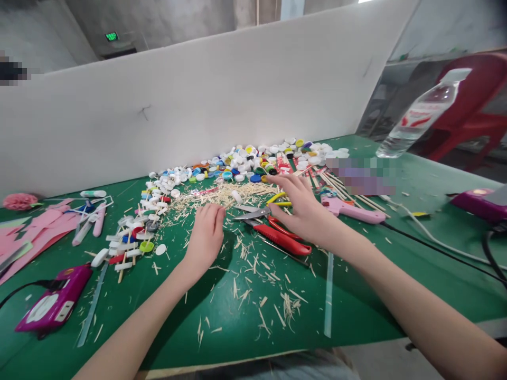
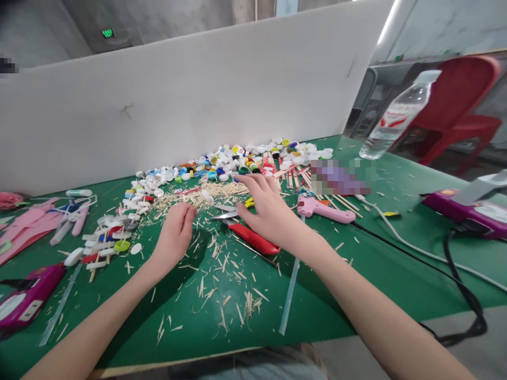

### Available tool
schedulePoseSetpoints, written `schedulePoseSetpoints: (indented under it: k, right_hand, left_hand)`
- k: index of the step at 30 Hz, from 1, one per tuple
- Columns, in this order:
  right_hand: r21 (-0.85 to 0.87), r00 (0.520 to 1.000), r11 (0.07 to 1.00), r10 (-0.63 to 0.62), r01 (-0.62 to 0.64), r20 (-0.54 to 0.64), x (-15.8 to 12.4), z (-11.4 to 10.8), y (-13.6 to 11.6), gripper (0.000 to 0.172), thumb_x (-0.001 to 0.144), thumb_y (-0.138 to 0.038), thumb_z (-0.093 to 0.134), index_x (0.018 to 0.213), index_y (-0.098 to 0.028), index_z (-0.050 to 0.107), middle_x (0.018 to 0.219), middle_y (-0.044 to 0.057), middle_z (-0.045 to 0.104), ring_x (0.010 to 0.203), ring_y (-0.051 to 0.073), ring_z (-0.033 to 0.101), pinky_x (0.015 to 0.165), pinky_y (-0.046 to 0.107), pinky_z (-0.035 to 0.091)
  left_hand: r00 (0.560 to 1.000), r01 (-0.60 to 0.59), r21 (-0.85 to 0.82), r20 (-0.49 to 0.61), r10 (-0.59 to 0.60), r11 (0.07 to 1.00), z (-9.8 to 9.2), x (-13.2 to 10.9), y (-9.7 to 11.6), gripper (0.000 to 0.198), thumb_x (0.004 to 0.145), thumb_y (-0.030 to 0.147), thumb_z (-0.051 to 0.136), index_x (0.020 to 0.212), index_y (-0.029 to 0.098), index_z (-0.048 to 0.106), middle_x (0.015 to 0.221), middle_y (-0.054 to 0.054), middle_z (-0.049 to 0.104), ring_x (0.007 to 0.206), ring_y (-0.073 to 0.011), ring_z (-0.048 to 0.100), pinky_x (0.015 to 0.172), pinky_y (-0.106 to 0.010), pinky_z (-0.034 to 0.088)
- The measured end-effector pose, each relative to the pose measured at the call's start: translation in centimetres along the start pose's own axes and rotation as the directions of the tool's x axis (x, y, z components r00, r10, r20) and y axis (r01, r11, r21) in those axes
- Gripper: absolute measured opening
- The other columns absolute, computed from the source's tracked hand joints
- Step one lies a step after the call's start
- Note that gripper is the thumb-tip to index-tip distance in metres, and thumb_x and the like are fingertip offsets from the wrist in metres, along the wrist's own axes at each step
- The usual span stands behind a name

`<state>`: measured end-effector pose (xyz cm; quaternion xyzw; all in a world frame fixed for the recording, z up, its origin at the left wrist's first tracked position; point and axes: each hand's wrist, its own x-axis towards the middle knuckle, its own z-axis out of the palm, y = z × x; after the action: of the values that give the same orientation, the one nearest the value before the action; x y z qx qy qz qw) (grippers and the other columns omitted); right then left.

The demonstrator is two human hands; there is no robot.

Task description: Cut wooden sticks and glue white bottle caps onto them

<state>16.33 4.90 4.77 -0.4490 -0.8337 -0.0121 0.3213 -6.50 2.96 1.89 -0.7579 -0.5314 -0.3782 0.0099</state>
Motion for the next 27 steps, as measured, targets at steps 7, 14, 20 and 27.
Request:
schedulePoseSetpoints:
  k: [7,14,20,27]
  right_hand:
    - [-0.189,0.921,0.903,-0.388,0.385,0.022,-0.1,1.3,-2.0,0.038,0.092,-0.037,0.044,0.126,-0.02,0.048,0.123,0.007,0.057,0.121,0.025,0.038,0.104,0.049,0.028]
    - [-0.33,0.891,0.827,-0.426,0.455,0.16,0.1,2.8,-1.8,0.03,0.095,-0.025,0.035,0.083,-0.016,0.06,0.082,0.006,0.059,0.084,0.019,0.049,0.089,0.038,0.038]
    - [-0.377,0.879,0.796,-0.456,0.473,0.139,-0.2,3.5,-2.4,0.03,0.093,-0.018,0.033,0.083,-0.012,0.06,0.077,0.008,0.057,0.083,0.021,0.048,0.083,0.037,0.038]
    - [-0.421,0.863,0.757,-0.475,0.5,0.172,-0.4,3.4,-3.0,0.03,0.093,-0.017,0.034,0.078,-0.012,0.06,0.072,0.006,0.056,0.075,0.018,0.049,0.09,0.039,0.035]
  left_hand:
    - [0.935,-0.35,0.283,0.044,0.353,0.893,0.4,-0.4,0.3,0.016,0.093,0.019,0.042,0.087,0.015,0.056,0.085,-0.007,0.06,0.081,-0.0187,0.045,0.072,-0.031,0.041]
    - [0.869,-0.473,0.407,0.067,0.491,0.781,0.3,-0.6,0.9,0.012,0.09,0.022,0.049,0.091,0.014,0.059,0.086,-0.007,0.062,0.085,-0.0207,0.051,0.073,-0.032,0.041]
    - [0.867,-0.457,0.485,0.056,0.495,0.746,-0.3,-0.2,1.4,0.018,0.09,0.028,0.049,0.08,0.016,0.058,0.073,-0.004,0.058,0.075,-0.0191,0.048,0.065,-0.031,0.038]
    - [0.866,-0.471,0.469,0.086,0.492,0.747,-0.6,-0.2,1.0,0.023,0.09,0.03,0.05,0.072,0.019,0.056,0.066,-0.002,0.056,0.071,-0.0188,0.044,0.063,-0.031,0.032]
